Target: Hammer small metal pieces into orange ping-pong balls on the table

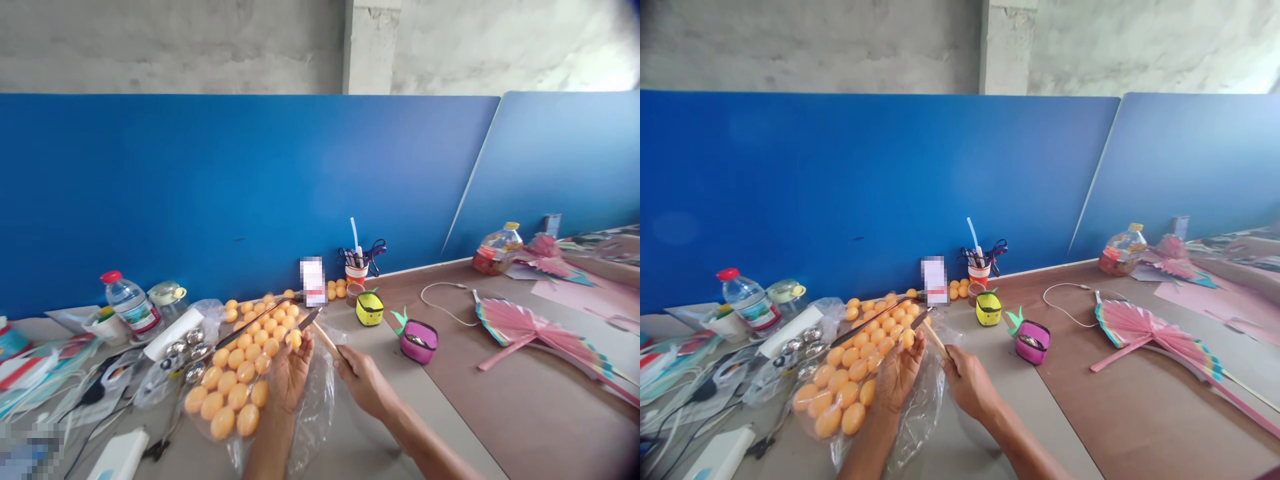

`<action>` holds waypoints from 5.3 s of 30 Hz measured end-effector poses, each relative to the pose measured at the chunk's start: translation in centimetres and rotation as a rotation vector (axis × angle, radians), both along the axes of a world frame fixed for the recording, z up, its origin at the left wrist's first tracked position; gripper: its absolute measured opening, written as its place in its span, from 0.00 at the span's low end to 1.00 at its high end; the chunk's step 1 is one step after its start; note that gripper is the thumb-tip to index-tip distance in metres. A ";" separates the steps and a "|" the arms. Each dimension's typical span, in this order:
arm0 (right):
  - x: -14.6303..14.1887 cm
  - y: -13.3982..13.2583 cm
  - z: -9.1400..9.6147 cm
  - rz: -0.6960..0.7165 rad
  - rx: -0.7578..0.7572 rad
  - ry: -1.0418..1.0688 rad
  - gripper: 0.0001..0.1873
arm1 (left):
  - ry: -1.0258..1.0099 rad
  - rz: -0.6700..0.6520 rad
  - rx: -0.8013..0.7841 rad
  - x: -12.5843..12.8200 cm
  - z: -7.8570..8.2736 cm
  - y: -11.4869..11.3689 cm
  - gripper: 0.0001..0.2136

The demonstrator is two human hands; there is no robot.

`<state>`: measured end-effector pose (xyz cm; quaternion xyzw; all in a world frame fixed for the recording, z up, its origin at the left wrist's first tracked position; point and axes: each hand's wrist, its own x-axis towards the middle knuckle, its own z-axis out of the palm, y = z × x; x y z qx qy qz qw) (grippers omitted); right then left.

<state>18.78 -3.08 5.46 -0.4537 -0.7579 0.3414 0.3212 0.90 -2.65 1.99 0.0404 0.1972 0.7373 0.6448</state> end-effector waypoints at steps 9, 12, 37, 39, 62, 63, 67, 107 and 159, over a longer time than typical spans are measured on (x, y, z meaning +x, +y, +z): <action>0.1 0.1 -0.3 0.009 -0.008 0.005 0.09 | 0.007 -0.032 -0.040 0.1 -0.1 -0.2 0.11; 0.1 0.1 -0.1 0.007 -0.009 0.005 0.09 | 0.028 -0.034 -0.024 0.1 -0.1 -0.1 0.18; 0.0 0.2 -0.2 0.011 -0.006 -0.005 0.09 | 0.218 0.008 0.026 0.7 0.2 -0.3 0.18; 0.0 0.2 -0.3 0.012 -0.010 -0.007 0.09 | 0.216 0.006 0.025 0.7 0.2 -0.2 0.17; 0.1 0.5 -0.7 0.007 0.001 0.002 0.09 | 0.030 -0.108 0.024 0.1 0.7 -0.6 0.10; 0.1 0.4 -0.7 0.008 0.004 0.008 0.09 | 0.032 -0.108 0.031 0.0 0.8 -0.6 0.10; 0.1 0.3 -0.5 0.010 -0.001 0.018 0.10 | 0.032 -0.110 0.043 0.0 0.8 -0.7 0.09; 0.0 -0.8 1.0 0.032 -0.021 -0.097 0.09 | 0.103 -0.012 -0.034 0.2 -0.3 0.1 0.06; -0.1 -0.8 1.2 0.020 -0.027 -0.057 0.07 | 0.194 0.056 0.062 0.3 -0.8 0.4 0.16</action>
